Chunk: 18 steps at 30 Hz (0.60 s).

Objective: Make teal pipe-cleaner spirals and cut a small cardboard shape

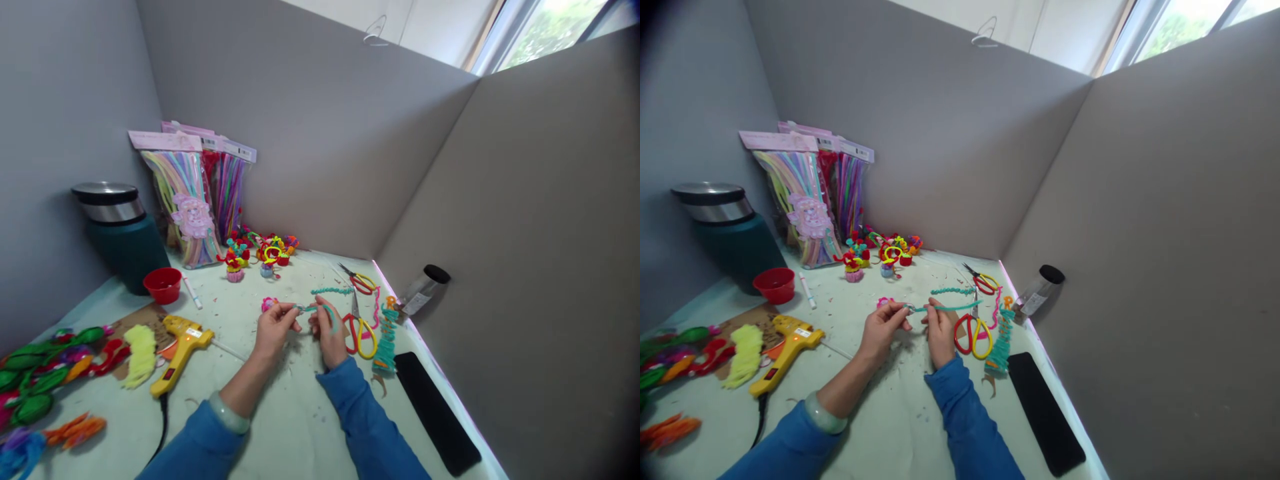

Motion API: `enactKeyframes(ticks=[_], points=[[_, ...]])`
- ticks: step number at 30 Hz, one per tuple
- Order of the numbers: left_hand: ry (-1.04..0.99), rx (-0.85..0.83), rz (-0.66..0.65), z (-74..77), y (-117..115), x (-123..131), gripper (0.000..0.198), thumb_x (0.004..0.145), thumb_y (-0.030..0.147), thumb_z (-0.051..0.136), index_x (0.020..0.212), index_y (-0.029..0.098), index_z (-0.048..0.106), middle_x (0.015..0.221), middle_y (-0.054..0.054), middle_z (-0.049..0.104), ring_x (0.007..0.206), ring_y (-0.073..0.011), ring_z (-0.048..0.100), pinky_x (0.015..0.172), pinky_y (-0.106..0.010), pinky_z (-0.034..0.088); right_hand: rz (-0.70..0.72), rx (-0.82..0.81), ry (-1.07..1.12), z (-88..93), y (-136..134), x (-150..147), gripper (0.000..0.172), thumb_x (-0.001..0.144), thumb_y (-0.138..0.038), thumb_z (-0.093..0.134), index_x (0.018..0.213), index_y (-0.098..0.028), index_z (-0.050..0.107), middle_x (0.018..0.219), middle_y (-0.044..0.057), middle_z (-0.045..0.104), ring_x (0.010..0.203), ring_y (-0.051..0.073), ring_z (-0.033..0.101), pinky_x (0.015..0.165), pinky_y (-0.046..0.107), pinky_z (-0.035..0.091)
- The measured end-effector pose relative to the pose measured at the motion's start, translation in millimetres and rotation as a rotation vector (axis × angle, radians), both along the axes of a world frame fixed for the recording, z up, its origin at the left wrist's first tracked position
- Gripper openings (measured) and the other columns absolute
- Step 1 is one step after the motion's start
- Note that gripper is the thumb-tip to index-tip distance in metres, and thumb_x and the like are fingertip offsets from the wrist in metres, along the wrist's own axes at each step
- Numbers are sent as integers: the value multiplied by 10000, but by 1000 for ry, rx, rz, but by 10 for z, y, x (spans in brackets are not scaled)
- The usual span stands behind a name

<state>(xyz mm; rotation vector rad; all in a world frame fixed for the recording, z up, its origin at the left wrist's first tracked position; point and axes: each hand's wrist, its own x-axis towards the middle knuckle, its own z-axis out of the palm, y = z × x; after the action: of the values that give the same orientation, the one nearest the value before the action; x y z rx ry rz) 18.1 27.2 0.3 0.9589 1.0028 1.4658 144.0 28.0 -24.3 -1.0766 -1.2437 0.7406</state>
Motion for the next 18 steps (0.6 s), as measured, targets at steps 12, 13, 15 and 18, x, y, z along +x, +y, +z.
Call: enactKeyframes(ticks=[12, 13, 15, 18], points=[[-155, -156, -220, 35, -20, -7, 273, 561, 297, 754, 696, 104, 618, 551, 6, 613, 357, -58, 468, 455, -228, 461, 119, -85, 667, 97, 107, 192, 193, 767, -376, 633, 851, -205, 603, 762, 0, 639, 555, 92, 574, 566, 255, 525], [-148, -163, -218, 36, -19, -9, 277, 559, 294, 757, 704, 100, 623, 587, -7, 629, 361, -56, 472, 446, -225, 459, 111, -69, 693, 109, 123, 234, 190, 758, -373, 645, 844, -208, 606, 786, 4, 644, 591, 99, 589, 614, 273, 536], [-136, -172, -213, 36, -15, -14, 272, 566, 286, 755, 716, 96, 631, 604, -13, 633, 366, -55, 477, 437, -219, 455, 92, -22, 726, 143, 143, 309, 194, 746, -370, 661, 845, -210, 614, 838, 14, 648, 666, 114, 612, 709, 314, 539], [-159, -175, -214, 29, -7, -26, 257, 579, 275, 750, 730, 100, 638, 596, -1, 625, 372, -51, 476, 455, -221, 467, 43, 66, 655, 195, 137, 371, 210, 778, -389, 618, 885, -208, 621, 887, 29, 646, 741, 138, 624, 799, 380, 515]])
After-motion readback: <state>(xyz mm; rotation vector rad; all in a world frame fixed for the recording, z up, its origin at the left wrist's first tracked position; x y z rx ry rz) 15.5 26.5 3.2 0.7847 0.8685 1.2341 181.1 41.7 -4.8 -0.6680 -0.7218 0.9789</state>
